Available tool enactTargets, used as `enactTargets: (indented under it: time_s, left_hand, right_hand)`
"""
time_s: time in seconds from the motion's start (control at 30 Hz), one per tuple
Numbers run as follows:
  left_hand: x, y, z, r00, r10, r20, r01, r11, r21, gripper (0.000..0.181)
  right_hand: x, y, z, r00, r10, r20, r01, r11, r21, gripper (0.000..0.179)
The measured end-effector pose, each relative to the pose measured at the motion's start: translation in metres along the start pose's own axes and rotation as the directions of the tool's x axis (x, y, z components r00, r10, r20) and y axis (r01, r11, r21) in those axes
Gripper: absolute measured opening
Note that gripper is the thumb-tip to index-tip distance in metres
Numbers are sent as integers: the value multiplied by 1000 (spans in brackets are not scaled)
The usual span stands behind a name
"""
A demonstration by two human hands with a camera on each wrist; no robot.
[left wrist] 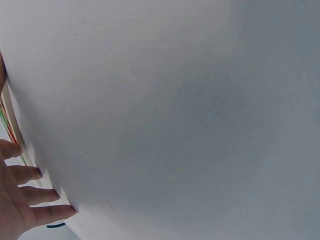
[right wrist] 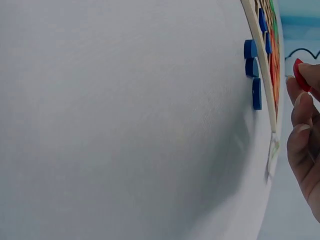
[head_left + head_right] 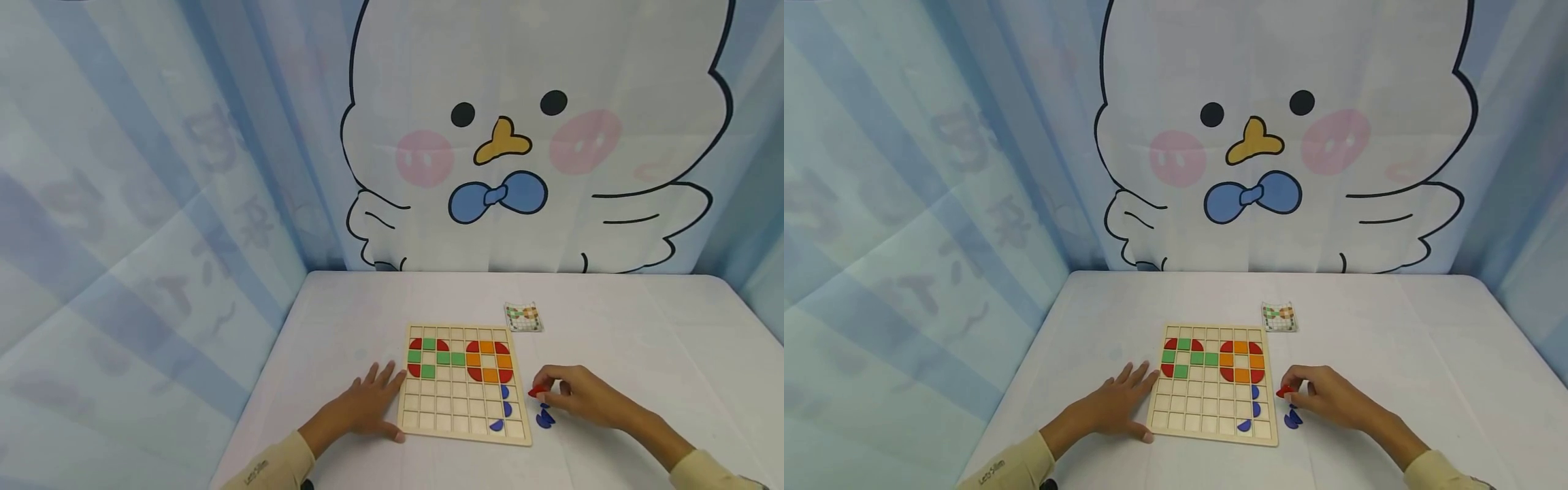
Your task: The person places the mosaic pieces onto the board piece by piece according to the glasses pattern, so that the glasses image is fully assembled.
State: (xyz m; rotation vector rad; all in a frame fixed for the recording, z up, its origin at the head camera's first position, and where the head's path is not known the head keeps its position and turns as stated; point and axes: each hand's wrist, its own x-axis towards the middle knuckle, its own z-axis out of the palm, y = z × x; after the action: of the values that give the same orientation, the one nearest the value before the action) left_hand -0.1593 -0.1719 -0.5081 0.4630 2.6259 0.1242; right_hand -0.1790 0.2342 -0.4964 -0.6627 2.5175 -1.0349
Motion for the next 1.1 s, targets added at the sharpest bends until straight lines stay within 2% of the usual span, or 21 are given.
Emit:
enactTargets:
  time_s: [0.17, 0.3, 0.63, 0.87, 1.1]
  left_hand:
    - [0, 1, -1, 1000, -1, -3, 1, 1000, 1, 114]
    - [0, 1, -2, 1000, 1, -7, -1, 1000, 0, 114]
    - [-1, 3, -2, 1000, -3, -7, 3, 1000, 13, 114]
    - [0, 1, 0, 1000, -3, -6, 3, 1000, 11, 114]
    - [1, 1, 2, 1000, -10, -1, 10, 1000, 10, 114]
  right_hand:
    - [14, -9, 6, 999, -39, 15, 39, 999, 28, 25]
    - [28, -14, 11, 993, -112, 27, 111, 993, 35, 22]
    - [68, -28, 28, 977, -210, 44, 209, 978, 25, 21]
    - [93, -38, 42, 971, -223, 89, 222, 975, 14, 22]
    - [113, -47, 53, 960, -267, 86, 271, 962, -33, 18]
